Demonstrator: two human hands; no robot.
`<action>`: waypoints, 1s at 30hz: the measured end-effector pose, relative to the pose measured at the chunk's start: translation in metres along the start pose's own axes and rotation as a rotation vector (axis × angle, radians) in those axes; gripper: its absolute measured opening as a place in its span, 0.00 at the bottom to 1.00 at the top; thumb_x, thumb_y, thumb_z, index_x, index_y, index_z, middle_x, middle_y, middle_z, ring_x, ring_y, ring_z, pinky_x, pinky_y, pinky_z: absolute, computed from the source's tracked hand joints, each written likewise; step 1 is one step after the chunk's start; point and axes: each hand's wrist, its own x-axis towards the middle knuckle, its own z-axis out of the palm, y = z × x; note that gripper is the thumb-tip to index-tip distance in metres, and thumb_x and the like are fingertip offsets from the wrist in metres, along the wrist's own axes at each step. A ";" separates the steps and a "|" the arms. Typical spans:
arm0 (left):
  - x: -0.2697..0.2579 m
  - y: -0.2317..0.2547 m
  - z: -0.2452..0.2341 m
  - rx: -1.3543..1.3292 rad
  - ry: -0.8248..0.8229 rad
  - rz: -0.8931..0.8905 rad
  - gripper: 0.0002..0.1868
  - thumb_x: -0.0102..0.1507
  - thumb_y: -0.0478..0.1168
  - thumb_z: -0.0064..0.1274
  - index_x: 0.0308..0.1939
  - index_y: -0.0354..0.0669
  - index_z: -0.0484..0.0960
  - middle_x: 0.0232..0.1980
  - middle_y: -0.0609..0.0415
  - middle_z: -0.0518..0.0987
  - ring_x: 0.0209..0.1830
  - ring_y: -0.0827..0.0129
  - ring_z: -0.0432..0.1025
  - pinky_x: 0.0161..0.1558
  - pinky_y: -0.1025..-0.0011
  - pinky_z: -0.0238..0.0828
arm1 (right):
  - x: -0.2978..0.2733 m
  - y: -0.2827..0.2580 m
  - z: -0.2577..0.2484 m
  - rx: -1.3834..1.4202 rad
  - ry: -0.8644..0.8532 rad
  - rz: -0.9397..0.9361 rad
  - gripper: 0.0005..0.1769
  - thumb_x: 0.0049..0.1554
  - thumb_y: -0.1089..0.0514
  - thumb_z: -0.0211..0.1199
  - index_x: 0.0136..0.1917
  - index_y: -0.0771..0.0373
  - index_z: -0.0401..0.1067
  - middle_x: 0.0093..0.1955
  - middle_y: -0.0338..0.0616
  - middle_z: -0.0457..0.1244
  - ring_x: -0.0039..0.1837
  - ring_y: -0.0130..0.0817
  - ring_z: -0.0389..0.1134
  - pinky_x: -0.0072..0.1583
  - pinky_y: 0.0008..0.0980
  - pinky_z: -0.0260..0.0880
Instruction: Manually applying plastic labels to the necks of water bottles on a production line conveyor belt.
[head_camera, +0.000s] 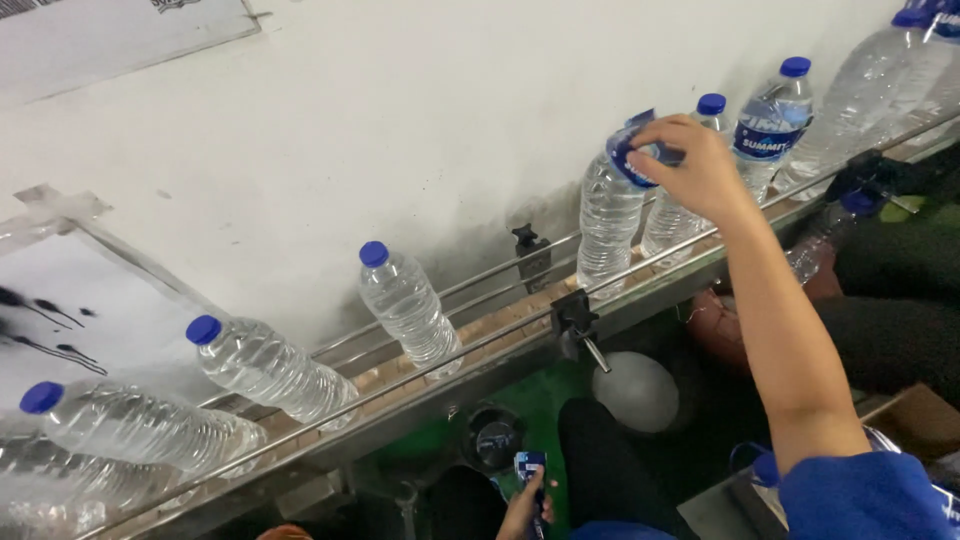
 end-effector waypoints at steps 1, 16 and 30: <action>0.000 -0.001 -0.002 -0.010 -0.005 0.001 0.23 0.66 0.58 0.57 0.43 0.41 0.85 0.23 0.53 0.70 0.20 0.68 0.66 0.28 0.72 0.66 | 0.006 0.013 0.014 -0.005 -0.007 -0.007 0.13 0.63 0.56 0.65 0.58 0.64 0.78 0.63 0.52 0.66 0.68 0.48 0.64 0.65 0.50 0.64; 0.006 0.002 -0.097 -0.027 -0.112 0.031 0.14 0.67 0.49 0.58 0.46 0.42 0.84 0.31 0.52 0.78 0.30 0.67 0.72 0.42 0.70 0.70 | -0.046 0.065 0.127 0.376 0.231 0.187 0.69 0.48 0.51 0.79 0.82 0.59 0.28 0.83 0.61 0.42 0.82 0.55 0.49 0.77 0.55 0.53; -0.064 0.026 -0.131 0.069 0.077 -0.089 0.19 0.62 0.42 0.66 0.56 0.45 0.86 0.53 0.54 0.89 0.48 0.66 0.83 0.62 0.61 0.72 | -0.181 0.053 0.244 0.450 0.755 0.357 0.18 0.66 0.62 0.62 0.66 0.63 0.62 0.66 0.52 0.63 0.67 0.41 0.65 0.69 0.40 0.63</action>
